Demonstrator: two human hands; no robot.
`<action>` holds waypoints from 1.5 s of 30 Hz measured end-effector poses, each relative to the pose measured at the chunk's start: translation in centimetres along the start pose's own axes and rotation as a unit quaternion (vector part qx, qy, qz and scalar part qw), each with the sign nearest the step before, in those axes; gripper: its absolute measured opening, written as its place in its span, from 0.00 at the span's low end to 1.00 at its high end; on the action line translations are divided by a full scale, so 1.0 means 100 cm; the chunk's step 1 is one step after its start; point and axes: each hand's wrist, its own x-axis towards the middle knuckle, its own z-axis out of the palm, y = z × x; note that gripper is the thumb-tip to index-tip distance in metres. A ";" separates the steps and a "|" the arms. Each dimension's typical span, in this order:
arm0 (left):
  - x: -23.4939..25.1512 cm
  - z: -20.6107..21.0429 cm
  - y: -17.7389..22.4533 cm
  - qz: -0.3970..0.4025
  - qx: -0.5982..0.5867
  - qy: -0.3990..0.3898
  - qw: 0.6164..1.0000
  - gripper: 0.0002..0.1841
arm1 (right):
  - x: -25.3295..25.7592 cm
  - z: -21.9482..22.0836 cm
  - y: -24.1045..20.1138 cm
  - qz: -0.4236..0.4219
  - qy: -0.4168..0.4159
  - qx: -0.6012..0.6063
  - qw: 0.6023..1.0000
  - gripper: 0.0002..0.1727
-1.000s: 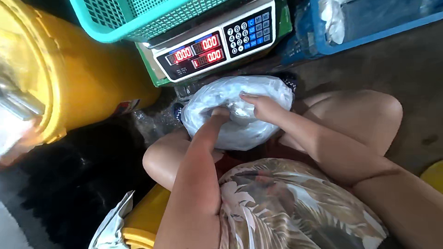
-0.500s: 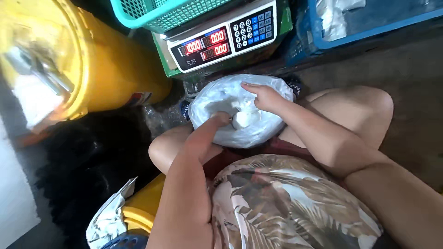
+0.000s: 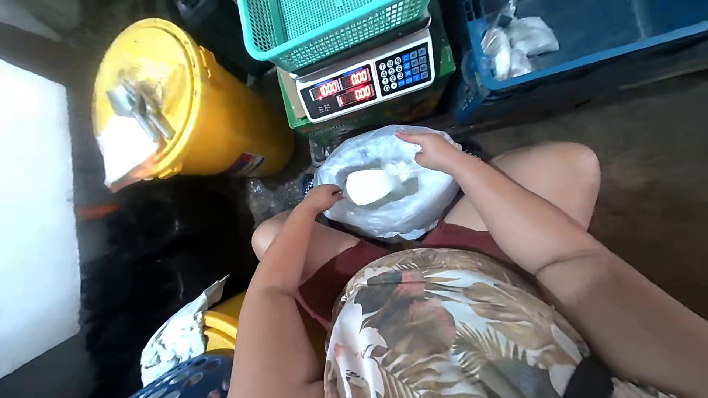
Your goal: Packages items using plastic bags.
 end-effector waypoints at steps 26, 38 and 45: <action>-0.041 -0.053 0.209 -0.128 0.199 -0.008 0.972 0.16 | 0.007 0.048 0.030 -0.007 0.000 -0.018 1.000 0.42; 0.016 -0.027 0.118 -0.166 0.238 -0.097 0.952 0.20 | 0.010 0.047 0.032 0.045 -0.016 -0.009 0.999 0.42; 0.115 0.054 0.096 -0.142 0.241 -0.016 0.960 0.21 | 0.012 0.056 0.024 0.081 -0.020 0.059 0.995 0.42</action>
